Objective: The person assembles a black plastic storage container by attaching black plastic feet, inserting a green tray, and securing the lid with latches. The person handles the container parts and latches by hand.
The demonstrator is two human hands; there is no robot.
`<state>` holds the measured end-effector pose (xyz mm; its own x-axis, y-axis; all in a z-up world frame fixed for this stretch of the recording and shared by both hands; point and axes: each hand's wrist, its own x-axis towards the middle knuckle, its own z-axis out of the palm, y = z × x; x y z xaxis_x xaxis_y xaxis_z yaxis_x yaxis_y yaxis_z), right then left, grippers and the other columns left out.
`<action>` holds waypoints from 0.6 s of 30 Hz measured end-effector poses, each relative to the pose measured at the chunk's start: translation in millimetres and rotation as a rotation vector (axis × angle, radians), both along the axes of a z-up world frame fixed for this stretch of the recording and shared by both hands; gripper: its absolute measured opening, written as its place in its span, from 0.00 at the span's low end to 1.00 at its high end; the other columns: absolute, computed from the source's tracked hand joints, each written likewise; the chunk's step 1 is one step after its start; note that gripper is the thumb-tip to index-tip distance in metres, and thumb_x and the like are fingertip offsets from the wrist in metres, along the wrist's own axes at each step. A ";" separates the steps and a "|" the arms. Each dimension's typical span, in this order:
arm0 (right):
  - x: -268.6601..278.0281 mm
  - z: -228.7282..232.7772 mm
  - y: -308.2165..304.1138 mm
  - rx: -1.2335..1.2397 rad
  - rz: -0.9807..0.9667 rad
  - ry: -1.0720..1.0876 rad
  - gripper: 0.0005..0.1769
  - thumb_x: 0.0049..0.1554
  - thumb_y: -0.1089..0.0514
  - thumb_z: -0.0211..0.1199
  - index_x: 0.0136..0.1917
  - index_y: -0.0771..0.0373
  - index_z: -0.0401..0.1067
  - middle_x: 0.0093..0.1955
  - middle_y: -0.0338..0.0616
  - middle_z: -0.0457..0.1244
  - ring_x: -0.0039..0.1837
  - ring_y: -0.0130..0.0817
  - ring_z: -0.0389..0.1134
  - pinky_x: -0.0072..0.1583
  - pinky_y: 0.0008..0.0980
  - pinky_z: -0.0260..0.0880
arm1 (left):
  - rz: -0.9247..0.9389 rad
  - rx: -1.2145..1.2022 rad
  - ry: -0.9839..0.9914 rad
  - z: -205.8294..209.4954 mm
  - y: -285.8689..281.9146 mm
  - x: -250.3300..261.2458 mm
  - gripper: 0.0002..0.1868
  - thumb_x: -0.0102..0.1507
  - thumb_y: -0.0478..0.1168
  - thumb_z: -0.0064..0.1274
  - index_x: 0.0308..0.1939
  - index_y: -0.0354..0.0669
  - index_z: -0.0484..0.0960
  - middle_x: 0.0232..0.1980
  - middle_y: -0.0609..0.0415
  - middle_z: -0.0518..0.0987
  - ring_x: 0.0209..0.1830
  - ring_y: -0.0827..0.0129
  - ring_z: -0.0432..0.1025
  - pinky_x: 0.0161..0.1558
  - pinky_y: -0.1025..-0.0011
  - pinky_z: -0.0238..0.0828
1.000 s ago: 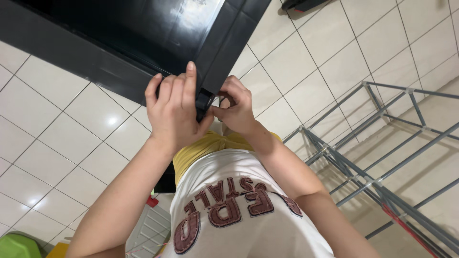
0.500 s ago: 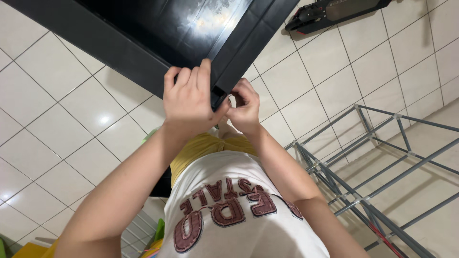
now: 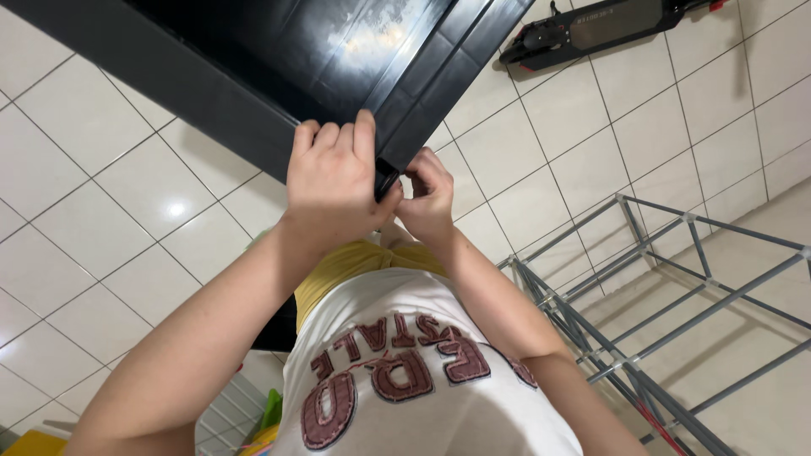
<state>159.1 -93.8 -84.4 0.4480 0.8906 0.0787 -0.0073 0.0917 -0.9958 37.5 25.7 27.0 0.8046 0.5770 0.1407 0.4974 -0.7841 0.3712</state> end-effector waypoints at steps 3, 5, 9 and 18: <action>2.0 -2.6 -1.4 -0.003 -0.009 0.015 0.16 0.51 0.80 0.65 0.52 0.71 0.73 0.53 0.42 0.62 0.56 0.28 0.66 0.62 0.29 0.71 | 0.015 -0.031 0.011 -1.0 0.5 5.3 0.45 0.51 0.53 0.66 0.60 0.20 0.72 0.38 0.43 0.78 0.39 0.55 0.72 0.55 0.54 0.61; 2.6 -3.6 0.5 0.007 -0.013 0.012 0.17 0.52 0.81 0.64 0.53 0.71 0.73 0.53 0.42 0.62 0.56 0.29 0.66 0.61 0.29 0.69 | 0.029 -0.047 0.047 -0.5 2.6 6.9 0.46 0.49 0.53 0.66 0.60 0.20 0.71 0.37 0.42 0.78 0.38 0.55 0.72 0.54 0.54 0.61; 0.5 -6.7 -1.4 0.016 -0.007 0.037 0.16 0.53 0.80 0.62 0.54 0.70 0.73 0.54 0.42 0.61 0.56 0.29 0.66 0.61 0.28 0.70 | 0.029 -0.059 0.007 -1.5 -0.1 2.5 0.46 0.50 0.54 0.67 0.60 0.20 0.71 0.38 0.42 0.79 0.38 0.55 0.72 0.55 0.54 0.60; 0.0 2.3 -1.7 0.012 0.005 -0.106 0.23 0.50 0.78 0.64 0.60 0.71 0.73 0.55 0.43 0.62 0.56 0.30 0.67 0.61 0.28 0.72 | 0.055 -0.087 0.098 3.9 -3.4 4.3 0.48 0.48 0.55 0.66 0.60 0.20 0.69 0.38 0.42 0.80 0.41 0.54 0.73 0.57 0.57 0.58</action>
<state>159.0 -95.5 -82.1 0.4322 0.8915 0.1360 0.0978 0.1036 -0.9898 41.8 22.4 30.9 0.7786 0.6274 0.0108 0.5761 -0.7215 0.3841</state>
